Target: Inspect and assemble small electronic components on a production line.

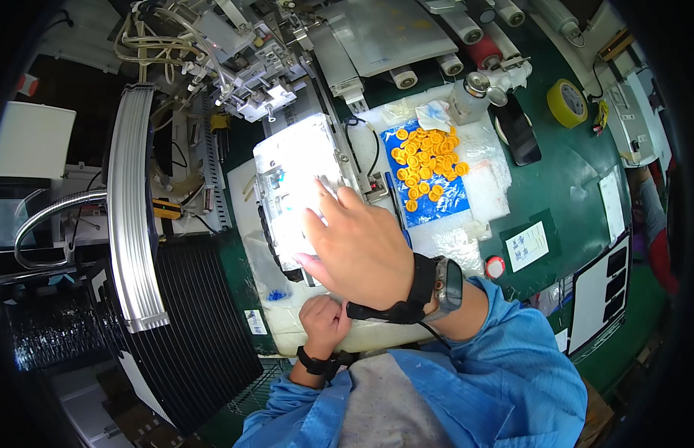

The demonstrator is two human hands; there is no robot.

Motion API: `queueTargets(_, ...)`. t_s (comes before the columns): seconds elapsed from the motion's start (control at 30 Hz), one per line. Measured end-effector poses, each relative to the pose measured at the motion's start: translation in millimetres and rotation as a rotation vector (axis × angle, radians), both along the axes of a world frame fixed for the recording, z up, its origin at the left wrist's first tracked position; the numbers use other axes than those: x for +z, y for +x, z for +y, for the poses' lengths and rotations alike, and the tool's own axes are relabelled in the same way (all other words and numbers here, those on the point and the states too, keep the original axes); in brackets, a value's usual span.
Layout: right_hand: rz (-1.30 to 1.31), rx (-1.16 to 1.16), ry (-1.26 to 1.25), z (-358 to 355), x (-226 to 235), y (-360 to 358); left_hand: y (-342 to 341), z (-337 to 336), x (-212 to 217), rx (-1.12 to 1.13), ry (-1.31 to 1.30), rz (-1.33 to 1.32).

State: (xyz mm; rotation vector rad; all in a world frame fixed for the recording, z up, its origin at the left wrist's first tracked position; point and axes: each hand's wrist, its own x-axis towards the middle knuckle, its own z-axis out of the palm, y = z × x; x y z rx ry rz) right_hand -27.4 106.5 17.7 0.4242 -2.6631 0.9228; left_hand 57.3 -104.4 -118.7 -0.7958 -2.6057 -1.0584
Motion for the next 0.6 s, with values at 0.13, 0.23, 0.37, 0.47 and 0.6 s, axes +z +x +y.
queueTargets(0.13, -0.057, -0.001, 0.030, -0.3, 0.2, -2.4, -0.9, -2.5, -2.2, -0.014, -0.010, 0.000)
queueTargets(0.23, -0.082, 0.011, 0.045, -0.6, -1.3, -4.3, -1.1, -2.0, -1.6, -0.008, -0.010, 0.001)
queueTargets(0.37, -0.087, 0.015, 0.029, -0.6, -0.1, -5.1, -0.5, -4.0, -4.0, -0.008, -0.017, 0.012)
queueTargets(0.47, -0.111, 0.026, 0.063, 0.7, 1.7, -5.0, -0.3, -2.8, -1.9, -0.014, -0.020, 0.002)
queueTargets(0.6, -0.127, 0.018, 0.063, -0.9, -0.1, -6.4, 0.6, -2.4, -1.7, -0.009, -0.020, -0.002)
